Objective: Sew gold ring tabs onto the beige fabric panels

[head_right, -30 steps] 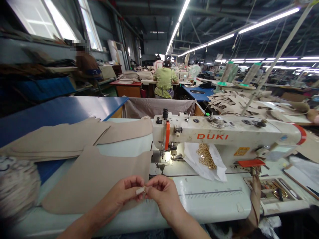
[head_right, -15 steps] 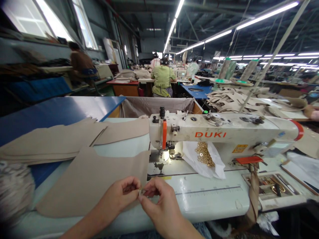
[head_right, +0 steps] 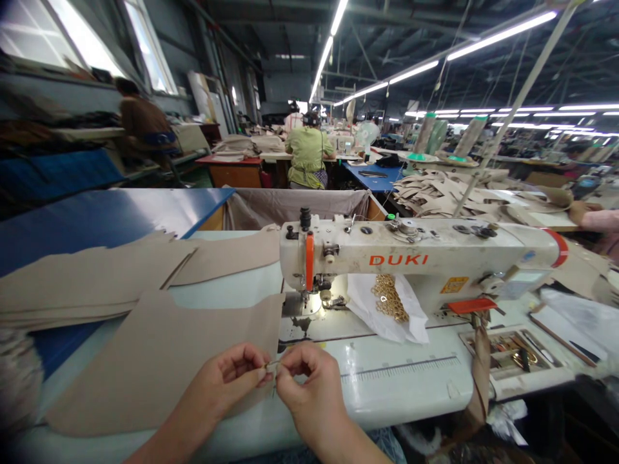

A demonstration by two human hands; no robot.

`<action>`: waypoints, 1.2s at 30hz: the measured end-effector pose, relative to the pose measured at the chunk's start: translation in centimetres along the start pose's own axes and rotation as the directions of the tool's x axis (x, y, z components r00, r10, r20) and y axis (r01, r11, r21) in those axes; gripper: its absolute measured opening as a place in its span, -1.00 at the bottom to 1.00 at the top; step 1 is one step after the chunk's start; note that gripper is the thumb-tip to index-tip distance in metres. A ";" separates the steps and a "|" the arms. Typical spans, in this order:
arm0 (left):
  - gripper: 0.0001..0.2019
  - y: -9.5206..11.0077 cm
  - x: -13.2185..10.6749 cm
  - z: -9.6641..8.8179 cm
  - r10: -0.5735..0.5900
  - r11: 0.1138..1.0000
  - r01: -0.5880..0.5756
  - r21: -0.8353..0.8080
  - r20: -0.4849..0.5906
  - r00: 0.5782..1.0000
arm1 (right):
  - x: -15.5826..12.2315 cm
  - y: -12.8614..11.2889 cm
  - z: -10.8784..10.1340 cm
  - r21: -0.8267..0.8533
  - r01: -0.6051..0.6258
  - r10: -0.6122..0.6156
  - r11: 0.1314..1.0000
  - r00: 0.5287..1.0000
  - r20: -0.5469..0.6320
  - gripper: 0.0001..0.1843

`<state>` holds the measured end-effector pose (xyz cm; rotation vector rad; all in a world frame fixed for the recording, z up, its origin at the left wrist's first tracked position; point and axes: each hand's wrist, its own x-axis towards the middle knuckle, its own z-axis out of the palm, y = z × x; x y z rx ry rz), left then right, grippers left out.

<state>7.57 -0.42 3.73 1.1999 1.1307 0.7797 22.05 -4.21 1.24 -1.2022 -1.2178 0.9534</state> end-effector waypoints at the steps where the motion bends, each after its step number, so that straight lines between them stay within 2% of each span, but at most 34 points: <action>1: -0.82 -0.1 0.1 0.0 0.004 1.000 -0.004 -0.011 0.004 1.000 | 0.0 0.0 0.0 0.000 0.000 0.000 1.000 1.000 -0.004 -0.87; 7: -0.84 -0.4 0.2 0.2 0.118 0.993 -0.118 0.007 0.008 0.993 | 0.2 -0.1 0.1 0.019 -0.001 0.001 1.000 1.000 0.014 -0.88; 12: -0.92 -0.7 -0.5 0.2 0.242 0.964 -0.234 0.128 -0.049 0.969 | 0.3 -0.3 0.0 0.229 -0.138 0.134 0.964 0.990 0.035 -0.88; 15: -0.93 -0.4 -0.7 0.3 0.268 0.950 -0.252 0.184 -0.070 0.961 | 0.4 -0.4 -0.1 0.372 -0.216 0.201 0.903 0.976 0.078 -0.78; 17: -0.93 -0.1 -0.8 0.4 0.272 0.947 -0.252 0.201 -0.079 0.959 | 0.5 -0.5 -0.3 0.392 -0.251 0.221 0.885 0.968 0.121 -0.74; 21: -0.93 0.3 -0.9 0.5 0.264 0.948 -0.242 0.206 -0.086 0.961 | 0.5 -0.6 -0.7 0.246 -0.243 0.208 0.938 0.965 0.160 -0.78; 27: -0.91 -0.1 -0.9 0.5 0.216 0.964 -0.201 0.176 -0.072 0.974 | 0.4 -1.3 -1.5 -0.098 -0.089 0.107 0.991 0.975 0.196 -0.86; 30: -0.77 0.3 -0.5 0.1 0.164 0.979 -0.164 0.122 0.006 0.986 | 0.4 -1.6 -1.9 -0.240 0.012 0.043 0.971 0.975 0.220 -0.84; 32: -0.68 0.8 0.4 -0.7 0.153 0.979 -0.162 0.124 0.082 0.985 | 0.4 -1.6 -2.0 -0.282 0.031 0.035 0.959 0.974 0.226 -0.83; 34: -0.68 1.2 2.0 -1.9 0.208 0.952 -0.220 0.211 0.077 0.975 | 0.5 -1.4 -2.1 -0.301 0.013 0.054 0.954 0.975 0.214 -0.83; 36: -0.72 0.9 4.1 -3.4 0.347 0.850 -0.317 0.420 0.006 0.938 | 0.6 -1.0 -2.2 -0.292 -0.026 0.088 0.956 0.975 0.203 -0.83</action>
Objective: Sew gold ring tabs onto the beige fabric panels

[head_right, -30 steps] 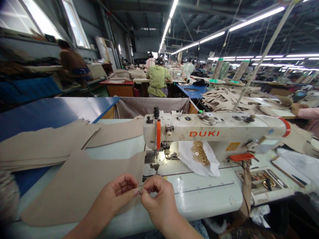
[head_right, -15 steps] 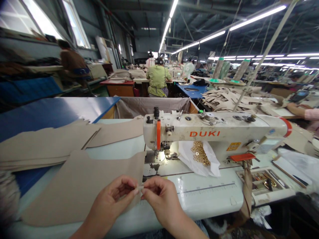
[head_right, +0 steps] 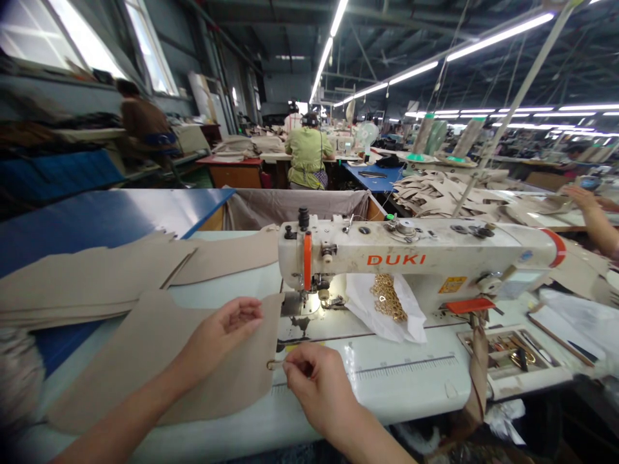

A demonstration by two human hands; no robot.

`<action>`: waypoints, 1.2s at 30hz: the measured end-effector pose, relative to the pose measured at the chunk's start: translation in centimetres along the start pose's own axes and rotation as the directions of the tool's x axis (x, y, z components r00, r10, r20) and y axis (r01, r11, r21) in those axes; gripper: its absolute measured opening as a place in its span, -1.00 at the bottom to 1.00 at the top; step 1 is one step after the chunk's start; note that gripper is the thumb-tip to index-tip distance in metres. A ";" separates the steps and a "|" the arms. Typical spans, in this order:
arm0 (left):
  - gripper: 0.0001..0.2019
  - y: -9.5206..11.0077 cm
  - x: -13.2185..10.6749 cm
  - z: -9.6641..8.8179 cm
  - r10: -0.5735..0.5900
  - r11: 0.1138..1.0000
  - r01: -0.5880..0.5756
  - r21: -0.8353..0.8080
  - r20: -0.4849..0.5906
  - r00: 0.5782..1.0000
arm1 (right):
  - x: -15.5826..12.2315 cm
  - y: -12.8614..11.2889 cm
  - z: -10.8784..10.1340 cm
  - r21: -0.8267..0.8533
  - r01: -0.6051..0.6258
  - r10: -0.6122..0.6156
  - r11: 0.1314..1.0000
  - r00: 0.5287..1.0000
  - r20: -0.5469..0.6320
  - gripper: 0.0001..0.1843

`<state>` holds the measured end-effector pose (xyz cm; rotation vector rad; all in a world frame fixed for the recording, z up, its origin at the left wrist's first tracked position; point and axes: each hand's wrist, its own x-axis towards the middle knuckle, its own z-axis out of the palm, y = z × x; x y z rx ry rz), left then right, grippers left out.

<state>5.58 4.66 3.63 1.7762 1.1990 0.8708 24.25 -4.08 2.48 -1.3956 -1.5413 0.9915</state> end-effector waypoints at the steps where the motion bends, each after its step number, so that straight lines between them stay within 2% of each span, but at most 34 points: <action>1: -0.74 -1.0 0.8 -0.3 0.081 0.984 -0.073 0.161 -0.043 0.996 | 0.1 0.2 0.0 0.020 -0.020 0.020 1.000 1.000 0.003 -0.84; 4: -0.73 -4.3 2.4 -0.4 0.303 0.792 -0.257 0.554 0.010 0.953 | 0.2 1.2 0.0 0.081 -0.063 0.062 0.995 0.998 0.009 -0.85; 6: -0.71 -5.8 2.3 0.1 0.365 0.674 -0.308 0.671 0.059 0.929 | 0.2 1.9 0.1 0.103 -0.082 0.082 0.991 0.997 0.005 -0.85; 9: -0.71 -6.2 1.2 1.3 0.403 0.596 -0.320 0.737 0.070 0.913 | 0.8 2.7 0.2 0.149 -0.131 0.132 0.980 0.991 0.001 -0.87; 14: -0.71 -4.6 -0.9 2.8 0.365 0.582 -0.257 0.772 0.035 0.931 | 4.1 2.6 0.6 0.250 -0.247 0.243 0.936 0.969 0.049 -0.86; 19: -0.70 -4.4 -1.7 3.3 0.348 0.608 -0.250 0.753 0.031 0.937 | 7.8 2.2 1.3 0.216 -0.357 0.339 0.909 0.933 0.116 -0.76; 23: -0.70 -4.5 -1.8 3.2 0.382 0.623 -0.281 0.730 0.029 0.924 | 8.8 1.9 1.7 0.168 -0.398 0.378 0.902 0.915 0.141 -0.71; 26: -0.72 -4.0 -1.5 3.1 0.431 0.644 -0.344 0.683 0.048 0.901 | 8.8 1.8 1.8 0.144 -0.410 0.390 0.901 0.908 0.151 -0.70; 29: -0.80 -3.4 -0.7 3.2 0.507 0.661 -0.433 0.613 0.060 0.860 | 9.0 2.0 1.7 0.115 -0.421 0.400 0.900 0.901 0.169 -0.71; 33: -0.82 -3.2 0.4 3.7 0.596 0.638 -0.523 0.565 0.067 0.800 | 9.5 2.3 1.5 0.073 -0.455 0.432 0.887 0.876 0.214 -0.73; 36: -0.81 -3.3 0.8 4.0 0.617 0.614 -0.545 0.571 0.083 0.783 | 9.8 2.2 1.4 0.041 -0.468 0.448 0.883 0.863 0.233 -0.73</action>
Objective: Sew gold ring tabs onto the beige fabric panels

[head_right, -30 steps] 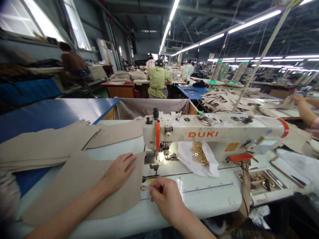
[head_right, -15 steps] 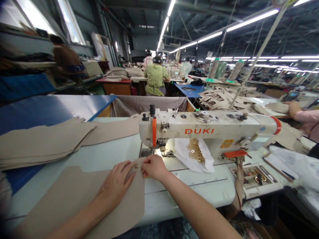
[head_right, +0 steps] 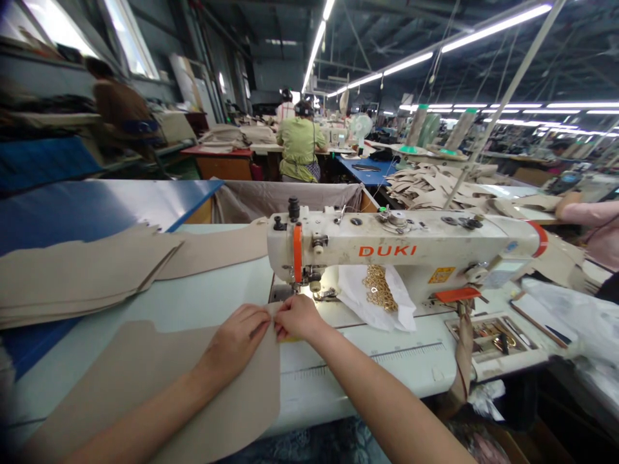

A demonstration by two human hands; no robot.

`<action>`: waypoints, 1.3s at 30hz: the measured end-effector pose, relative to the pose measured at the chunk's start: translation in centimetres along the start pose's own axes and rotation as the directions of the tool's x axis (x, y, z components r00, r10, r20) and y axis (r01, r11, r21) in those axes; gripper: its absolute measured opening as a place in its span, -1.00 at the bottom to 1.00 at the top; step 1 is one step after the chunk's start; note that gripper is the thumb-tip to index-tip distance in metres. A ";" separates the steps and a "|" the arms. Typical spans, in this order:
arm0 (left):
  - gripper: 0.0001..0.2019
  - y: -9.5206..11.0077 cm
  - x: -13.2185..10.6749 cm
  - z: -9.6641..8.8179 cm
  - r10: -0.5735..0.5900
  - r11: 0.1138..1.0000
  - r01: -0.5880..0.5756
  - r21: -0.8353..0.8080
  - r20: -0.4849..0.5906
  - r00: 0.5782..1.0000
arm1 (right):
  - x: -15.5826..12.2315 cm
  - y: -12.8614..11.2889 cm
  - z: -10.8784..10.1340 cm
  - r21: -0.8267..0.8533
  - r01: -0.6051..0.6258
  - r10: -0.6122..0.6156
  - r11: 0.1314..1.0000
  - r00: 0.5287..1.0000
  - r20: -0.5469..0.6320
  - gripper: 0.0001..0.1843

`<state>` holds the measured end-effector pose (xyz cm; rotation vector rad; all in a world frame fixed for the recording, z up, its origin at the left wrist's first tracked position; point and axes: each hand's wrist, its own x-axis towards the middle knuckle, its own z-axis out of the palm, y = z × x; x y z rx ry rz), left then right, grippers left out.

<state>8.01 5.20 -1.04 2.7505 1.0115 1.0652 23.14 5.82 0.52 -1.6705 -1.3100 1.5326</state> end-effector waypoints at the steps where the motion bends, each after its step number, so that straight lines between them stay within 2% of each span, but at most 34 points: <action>1: -0.81 0.0 0.0 0.1 0.005 1.000 -0.005 0.000 -0.002 1.000 | 0.0 -0.1 0.0 -0.011 -0.003 0.003 1.000 1.000 0.004 -0.72; 7: -0.80 0.0 0.0 0.4 0.000 0.999 0.000 -0.035 -0.010 1.000 | 0.3 0.0 -0.1 -0.119 0.026 -0.024 0.993 1.000 0.015 -0.73; 10: -0.80 0.0 0.1 0.4 0.002 0.999 -0.002 -0.042 0.002 1.000 | 0.1 0.3 -0.1 -0.222 0.097 -0.101 0.970 0.995 -0.009 -0.75; 12: -0.80 -0.1 0.2 0.4 0.001 0.999 -0.001 -0.041 0.013 1.000 | -0.4 0.6 -0.3 -0.315 0.171 -0.196 0.934 0.979 -0.052 -0.78; 15: -0.82 -0.1 0.3 0.3 -0.005 0.999 0.006 -0.042 0.024 1.000 | -1.7 1.2 -0.7 -0.480 0.300 -0.388 0.824 0.917 -0.093 -0.83; 17: -0.83 -0.2 0.3 0.3 -0.012 0.998 0.013 -0.054 0.023 1.000 | -2.6 1.7 -1.1 -0.574 0.379 -0.497 0.726 0.866 -0.057 -0.85; 20: -0.83 -0.2 0.3 0.3 -0.032 0.996 0.033 -0.078 0.017 0.999 | -3.3 2.5 -1.5 -0.669 0.463 -0.590 0.582 0.806 0.045 -0.83; 25: -0.83 -0.3 0.3 0.4 -0.045 0.995 0.046 -0.091 0.020 0.999 | -3.0 3.2 -1.5 -0.870 0.463 -0.710 0.173 0.670 0.216 -0.84; 29: -0.81 -0.3 0.3 0.4 -0.057 0.994 0.060 -0.096 0.029 0.998 | -2.9 3.4 -1.5 -0.886 0.453 -0.731 0.097 0.637 0.245 -0.85; 39: -0.83 -0.4 0.4 0.4 -0.048 0.992 0.055 -0.111 0.057 0.997 | -3.6 2.8 -2.5 -0.863 0.504 -0.700 0.018 0.623 0.349 -0.86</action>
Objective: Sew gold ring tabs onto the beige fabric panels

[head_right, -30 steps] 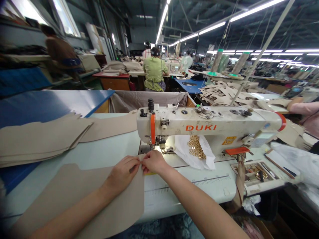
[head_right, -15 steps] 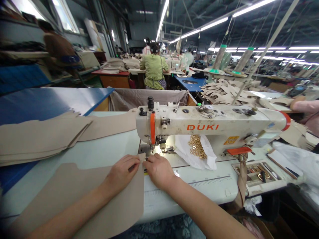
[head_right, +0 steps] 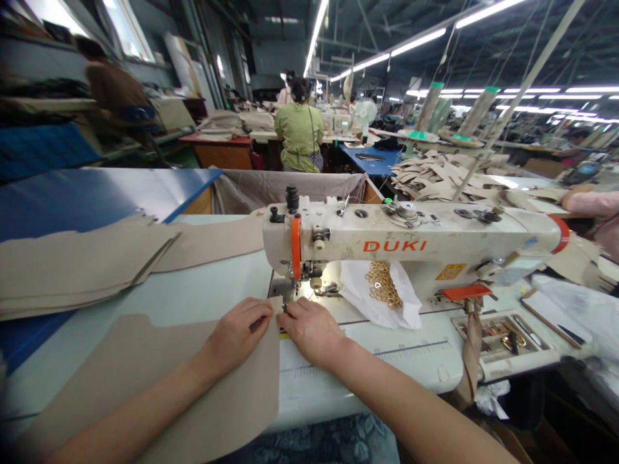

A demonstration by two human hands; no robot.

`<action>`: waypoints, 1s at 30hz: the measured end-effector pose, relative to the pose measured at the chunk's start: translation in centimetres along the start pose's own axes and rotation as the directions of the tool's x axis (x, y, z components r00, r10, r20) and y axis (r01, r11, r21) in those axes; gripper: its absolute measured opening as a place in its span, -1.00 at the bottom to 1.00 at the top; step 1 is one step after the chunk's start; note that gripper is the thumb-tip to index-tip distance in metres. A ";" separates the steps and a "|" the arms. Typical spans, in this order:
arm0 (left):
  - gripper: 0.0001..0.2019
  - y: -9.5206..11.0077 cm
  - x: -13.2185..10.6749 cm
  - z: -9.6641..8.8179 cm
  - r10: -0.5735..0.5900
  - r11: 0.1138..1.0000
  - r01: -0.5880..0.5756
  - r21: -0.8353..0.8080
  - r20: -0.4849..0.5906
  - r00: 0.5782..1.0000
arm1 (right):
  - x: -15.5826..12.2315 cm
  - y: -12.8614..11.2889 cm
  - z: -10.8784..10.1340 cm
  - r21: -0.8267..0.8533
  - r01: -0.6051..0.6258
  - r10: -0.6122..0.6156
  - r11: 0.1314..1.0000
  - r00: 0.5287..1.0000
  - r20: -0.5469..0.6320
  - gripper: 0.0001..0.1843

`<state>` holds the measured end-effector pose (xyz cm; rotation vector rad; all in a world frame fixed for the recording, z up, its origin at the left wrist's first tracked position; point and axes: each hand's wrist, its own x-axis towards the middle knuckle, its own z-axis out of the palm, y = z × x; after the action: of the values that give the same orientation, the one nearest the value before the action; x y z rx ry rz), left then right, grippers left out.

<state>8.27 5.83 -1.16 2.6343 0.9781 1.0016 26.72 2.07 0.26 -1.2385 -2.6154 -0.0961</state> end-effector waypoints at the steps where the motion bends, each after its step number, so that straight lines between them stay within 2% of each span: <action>1: -0.83 0.0 0.0 0.0 0.001 1.000 -0.001 -0.003 -0.005 1.000 | -0.2 0.1 -0.3 0.007 0.023 -0.023 1.000 1.000 0.009 -0.86; 6: -0.83 0.1 0.0 0.0 0.014 1.000 -0.014 -0.009 -0.020 1.000 | -1.8 0.4 -1.6 0.031 0.128 -0.130 0.991 0.989 0.065 -0.86; 9: -0.83 0.0 -0.1 0.0 0.008 1.000 -0.008 -0.004 -0.015 1.000 | -2.1 0.0 -1.5 0.022 0.180 -0.181 0.983 0.981 0.067 -0.85; 14: -0.84 -0.1 -0.2 0.1 0.010 1.000 -0.010 0.006 -0.008 1.000 | -1.2 -0.8 -0.3 0.032 0.137 -0.136 0.990 0.990 -0.018 -0.78; 18: -0.85 -0.1 -0.1 0.1 0.025 1.000 -0.025 0.014 0.003 1.000 | -1.0 -0.5 0.0 0.057 0.181 -0.178 0.982 0.982 -0.055 -0.82; 24: -0.85 -0.1 -0.1 0.0 0.011 1.000 -0.011 -0.006 0.006 1.000 | -2.9 0.8 -1.3 0.034 0.237 -0.237 0.971 0.972 -0.005 -0.84; 27: -0.84 0.0 0.0 0.0 0.009 1.000 -0.010 -0.012 -0.009 1.000 | -3.2 0.2 -1.5 0.025 0.264 -0.265 0.964 0.964 0.022 -0.81; 30: -0.83 0.1 0.0 0.0 0.016 1.000 -0.016 -0.007 -0.026 1.000 | -2.5 -0.8 -0.9 0.024 0.228 -0.228 0.973 0.974 -0.007 -0.85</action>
<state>8.33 5.78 -1.11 2.6339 0.9584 1.0428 27.79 -0.47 0.58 -0.9237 -2.7370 -0.1067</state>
